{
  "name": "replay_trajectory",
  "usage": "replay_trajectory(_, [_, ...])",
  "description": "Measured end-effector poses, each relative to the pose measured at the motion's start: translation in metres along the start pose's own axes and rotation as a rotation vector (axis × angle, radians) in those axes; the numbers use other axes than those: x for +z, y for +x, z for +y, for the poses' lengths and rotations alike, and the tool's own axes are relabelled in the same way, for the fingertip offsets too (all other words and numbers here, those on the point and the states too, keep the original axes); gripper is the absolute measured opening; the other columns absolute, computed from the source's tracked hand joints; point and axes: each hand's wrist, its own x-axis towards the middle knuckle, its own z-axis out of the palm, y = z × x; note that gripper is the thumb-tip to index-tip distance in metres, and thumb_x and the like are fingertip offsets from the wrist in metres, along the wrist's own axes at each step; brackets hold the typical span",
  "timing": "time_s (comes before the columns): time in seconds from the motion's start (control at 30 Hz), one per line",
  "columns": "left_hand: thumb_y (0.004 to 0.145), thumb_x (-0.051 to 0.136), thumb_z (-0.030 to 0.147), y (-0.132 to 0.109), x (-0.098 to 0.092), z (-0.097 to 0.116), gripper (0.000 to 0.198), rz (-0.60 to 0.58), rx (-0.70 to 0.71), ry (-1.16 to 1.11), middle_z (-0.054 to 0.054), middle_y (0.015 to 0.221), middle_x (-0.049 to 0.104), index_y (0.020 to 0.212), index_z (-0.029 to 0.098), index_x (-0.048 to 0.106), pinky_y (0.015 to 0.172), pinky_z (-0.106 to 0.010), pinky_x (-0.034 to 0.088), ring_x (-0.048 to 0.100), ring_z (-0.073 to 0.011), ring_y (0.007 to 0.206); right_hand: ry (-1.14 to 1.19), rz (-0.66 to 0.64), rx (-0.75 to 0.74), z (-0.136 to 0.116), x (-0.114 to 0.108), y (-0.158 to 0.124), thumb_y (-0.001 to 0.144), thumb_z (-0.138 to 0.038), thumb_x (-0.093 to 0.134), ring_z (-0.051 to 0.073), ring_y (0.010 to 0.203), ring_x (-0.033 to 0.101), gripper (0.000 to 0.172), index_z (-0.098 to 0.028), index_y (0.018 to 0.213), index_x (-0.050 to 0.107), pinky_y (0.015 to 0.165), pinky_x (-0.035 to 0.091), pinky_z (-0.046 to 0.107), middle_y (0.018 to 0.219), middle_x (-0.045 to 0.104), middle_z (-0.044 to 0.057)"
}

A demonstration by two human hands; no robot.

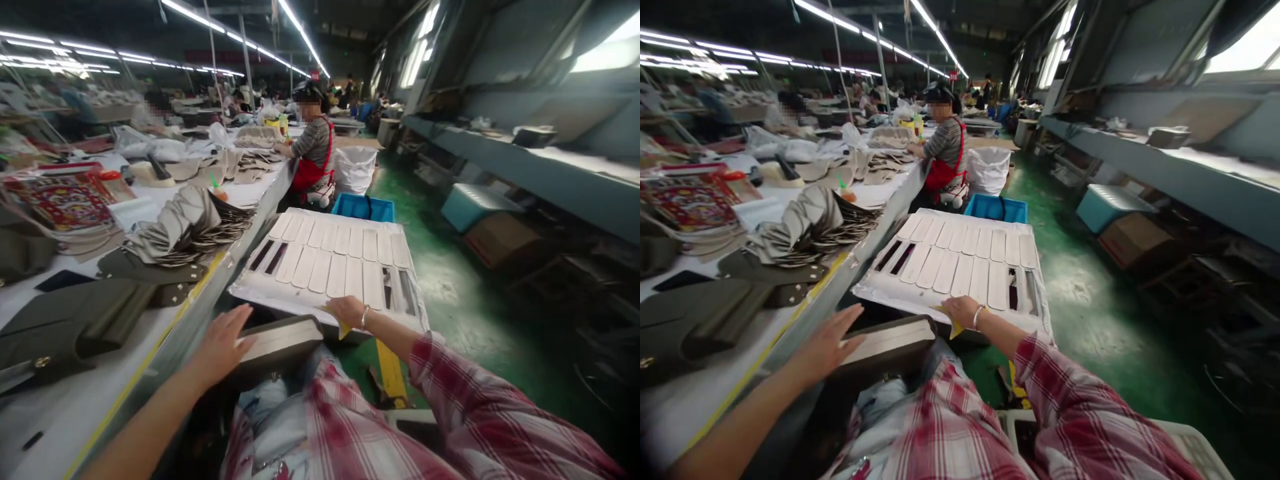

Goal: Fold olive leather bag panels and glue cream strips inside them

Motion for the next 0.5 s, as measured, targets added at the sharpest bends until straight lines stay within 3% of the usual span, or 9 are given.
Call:
replay_trajectory(0.1, [0.078, 0.047, 0.054, 0.036, 0.027, 0.053, 0.069, -0.263, 0.072, -0.089, -0.014, 0.138, 0.037, 0.132, 0.014, 0.035, 0.104, -0.044, 0.027, 0.034, -0.0264, 0.127, 0.101, 0.03, 0.068, 0.011, 0.013, -0.008, 0.094, -0.031, 0.028, 0.018, 0.077, 0.054, 0.037, -0.015, 0.077, 0.057, 0.078, 0.042, 0.038, 0.078, 0.057, 0.008])
replay_trajectory(0.2, [0.07, 0.053, 0.061, 0.058, 0.048, 0.081, 0.084, -0.402, 0.123, -0.095, -0.015, 0.14, 0.034, 0.135, 0.014, 0.031, 0.104, -0.045, 0.024, 0.032, -0.029, 0.128, 0.249, -0.008, 0.074, 0.022, 0.03, -0.027, 0.088, -0.023, 0.034, 0.017, 0.08, 0.053, 0.025, -0.016, 0.074, 0.054, 0.078, 0.041, 0.032, 0.079, 0.057, 0.005])
replay_trajectory(0.3, [0.066, 0.055, 0.063, 0.07, 0.063, 0.097, 0.09, -0.418, 0.115, -0.04, -0.018, 0.14, 0.033, 0.135, 0.011, 0.029, 0.102, -0.045, 0.025, 0.033, -0.0316, 0.126, 0.396, -0.068, 0.092, 0.029, 0.044, -0.041, 0.081, -0.028, 0.045, 0.014, 0.072, 0.051, 0.014, -0.016, 0.075, 0.05, 0.066, 0.043, 0.027, 0.073, 0.053, 0.001])
replay_trajectory(0.5, [0.066, 0.059, 0.052, 0.074, 0.073, 0.118, 0.082, -0.296, 0.065, 0.061, -0.018, 0.123, 0.048, 0.131, 0.01, 0.033, 0.093, -0.043, 0.031, 0.045, -0.0323, 0.11, 0.731, -0.245, 0.038, 0.032, 0.051, -0.051, 0.075, -0.052, 0.054, 0.01, 0.058, 0.048, 0.036, -0.017, 0.077, 0.043, 0.052, 0.041, 0.022, 0.067, 0.05, -0.002])
